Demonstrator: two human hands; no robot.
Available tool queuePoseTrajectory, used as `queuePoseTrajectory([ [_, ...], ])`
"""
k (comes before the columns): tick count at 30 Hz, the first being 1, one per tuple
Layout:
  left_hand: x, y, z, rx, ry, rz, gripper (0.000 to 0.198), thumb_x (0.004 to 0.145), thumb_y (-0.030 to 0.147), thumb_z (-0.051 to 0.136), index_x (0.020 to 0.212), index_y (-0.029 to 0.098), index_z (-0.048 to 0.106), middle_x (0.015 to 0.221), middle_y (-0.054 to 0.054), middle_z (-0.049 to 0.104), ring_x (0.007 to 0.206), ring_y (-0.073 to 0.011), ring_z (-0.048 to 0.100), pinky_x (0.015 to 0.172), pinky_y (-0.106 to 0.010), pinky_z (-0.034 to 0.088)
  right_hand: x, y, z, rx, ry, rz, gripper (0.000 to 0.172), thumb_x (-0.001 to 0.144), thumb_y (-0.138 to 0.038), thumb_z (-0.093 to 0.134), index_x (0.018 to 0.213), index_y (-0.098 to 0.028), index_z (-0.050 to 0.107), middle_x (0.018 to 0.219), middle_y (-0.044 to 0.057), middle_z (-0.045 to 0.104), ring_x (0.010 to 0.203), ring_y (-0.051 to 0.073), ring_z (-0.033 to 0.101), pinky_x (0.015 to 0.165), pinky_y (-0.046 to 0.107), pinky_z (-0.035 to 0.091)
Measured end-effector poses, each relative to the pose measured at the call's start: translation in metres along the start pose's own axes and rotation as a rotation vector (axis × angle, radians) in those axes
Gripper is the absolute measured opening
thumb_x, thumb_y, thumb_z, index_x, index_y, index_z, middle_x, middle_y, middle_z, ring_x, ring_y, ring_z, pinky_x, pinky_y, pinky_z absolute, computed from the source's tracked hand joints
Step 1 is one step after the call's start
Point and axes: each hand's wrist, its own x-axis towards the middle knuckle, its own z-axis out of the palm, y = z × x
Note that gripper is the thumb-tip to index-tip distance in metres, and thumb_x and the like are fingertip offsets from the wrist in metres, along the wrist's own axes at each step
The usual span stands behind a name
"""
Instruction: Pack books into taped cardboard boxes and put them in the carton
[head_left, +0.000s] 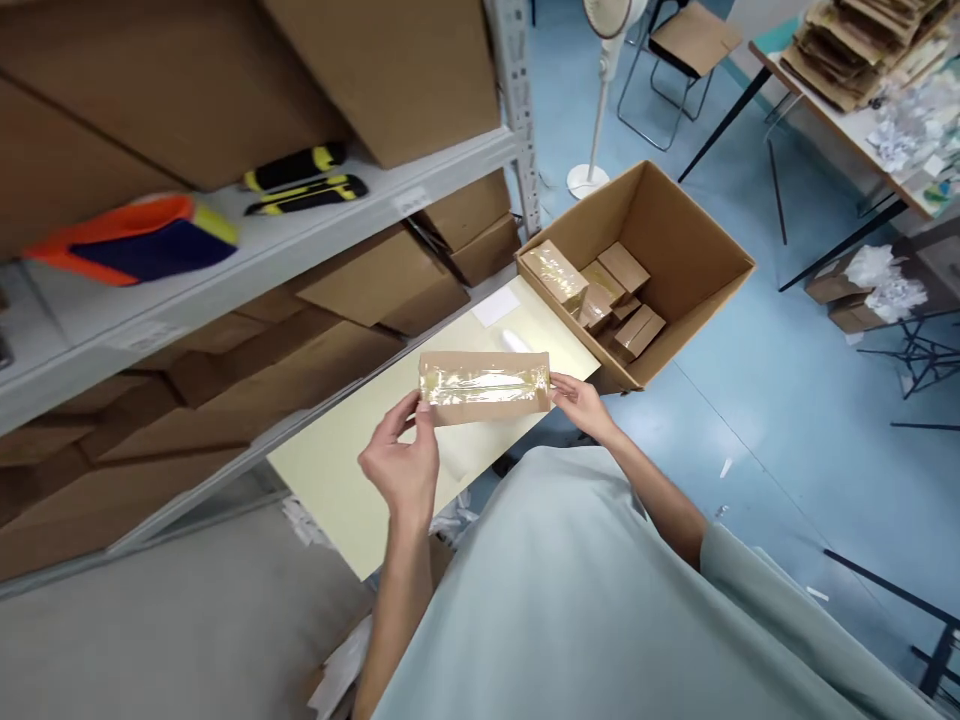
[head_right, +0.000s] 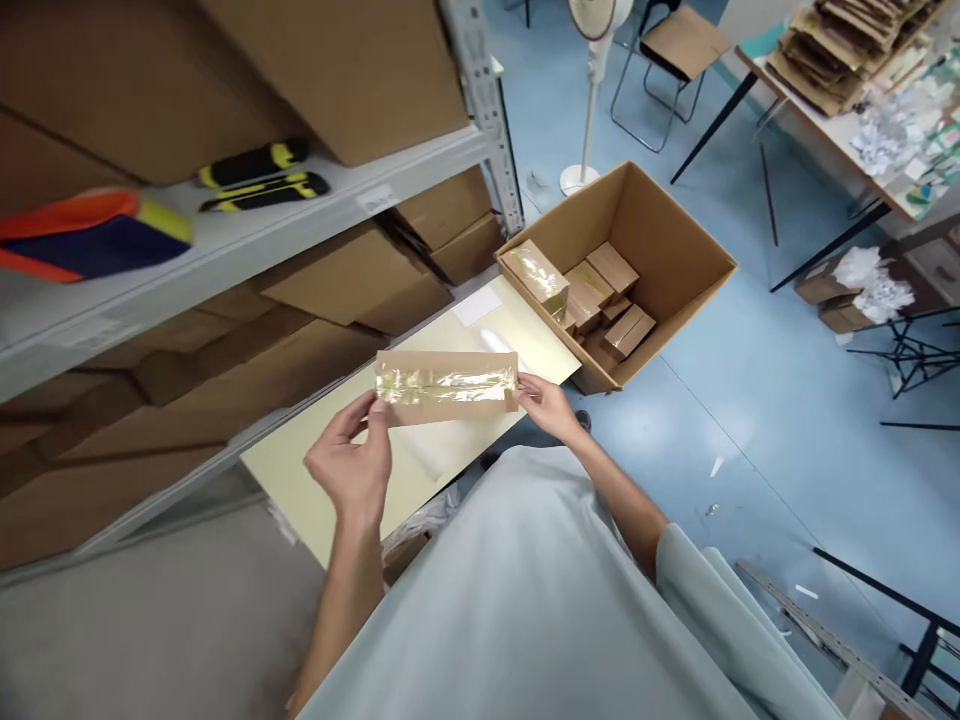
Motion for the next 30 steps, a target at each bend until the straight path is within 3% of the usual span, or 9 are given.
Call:
queuePoseTrajectory([
  [4,-0.005,0.057,0.063,0.023,-0.021,0.070,0.042,0.101,0.047,0.071,0.132,0.020,0.081,0.130,-0.014,0.084,0.120,-0.0313,0.082,0.111,-0.048,0.067,-0.014,-0.018,-0.071,0.067,0.040,0.006,0.061,0.088,-0.066,0.087,0.132,-0.025,0.084,0.140,0.011,0.082,0.124,0.033,0.082,0.118,0.052,0.063],
  [8,-0.014,0.106,0.117,0.097,-0.099,0.180,0.039,0.102,0.047,0.071,0.131,0.023,0.081,0.127,-0.013,0.084,0.112,-0.0307,0.082,0.111,-0.051,0.066,-0.025,-0.026,-0.128,0.112,0.168,0.035,0.061,0.091,-0.068,0.084,0.135,-0.027,0.083,0.143,0.010,0.081,0.128,0.034,0.080,0.119,0.054,0.063],
  [11,-0.018,0.141,0.148,0.136,-0.178,0.303,0.035,0.103,0.046,0.071,0.130,0.027,0.081,0.122,-0.010,0.084,0.107,-0.0295,0.081,0.110,-0.051,0.065,-0.022,-0.029,-0.157,0.137,0.280,0.049,0.061,0.093,-0.068,0.082,0.137,-0.027,0.081,0.145,0.010,0.080,0.136,0.035,0.077,0.123,0.056,0.060],
  [15,-0.012,0.174,0.183,0.098,-0.278,0.440,0.032,0.105,0.044,0.070,0.131,0.027,0.081,0.124,-0.011,0.081,0.115,-0.0297,0.078,0.112,-0.048,0.063,-0.010,-0.031,-0.178,0.145,0.397,0.071,0.062,0.092,-0.069,0.082,0.138,-0.026,0.080,0.144,0.011,0.080,0.140,0.036,0.075,0.123,0.055,0.060],
  [21,0.007,0.185,0.231,0.029,-0.528,0.531,0.040,0.107,0.044,0.067,0.142,0.028,0.077,0.123,-0.011,0.075,0.115,-0.0282,0.076,0.111,-0.043,0.062,-0.007,-0.040,-0.199,0.066,0.656,0.136,0.066,0.089,-0.067,0.084,0.139,-0.024,0.078,0.148,0.015,0.078,0.146,0.040,0.069,0.119,0.058,0.062],
  [26,0.018,0.170,0.259,-0.010,-0.720,0.570,0.047,0.107,0.045,0.066,0.148,0.023,0.074,0.122,-0.013,0.075,0.115,-0.0289,0.077,0.104,-0.040,0.063,-0.016,-0.058,-0.207,-0.093,0.855,0.177,0.067,0.091,-0.062,0.077,0.144,-0.021,0.076,0.153,0.018,0.074,0.143,0.040,0.070,0.113,0.057,0.064],
  [30,0.026,0.154,0.279,0.012,-0.830,0.519,0.044,0.109,0.042,0.063,0.147,0.022,0.074,0.122,-0.011,0.075,0.111,-0.0272,0.078,0.099,-0.039,0.065,-0.010,-0.069,-0.203,-0.174,0.922,0.199,0.074,0.092,-0.059,0.072,0.152,-0.015,0.070,0.154,0.021,0.072,0.136,0.037,0.071,0.108,0.056,0.065],
])
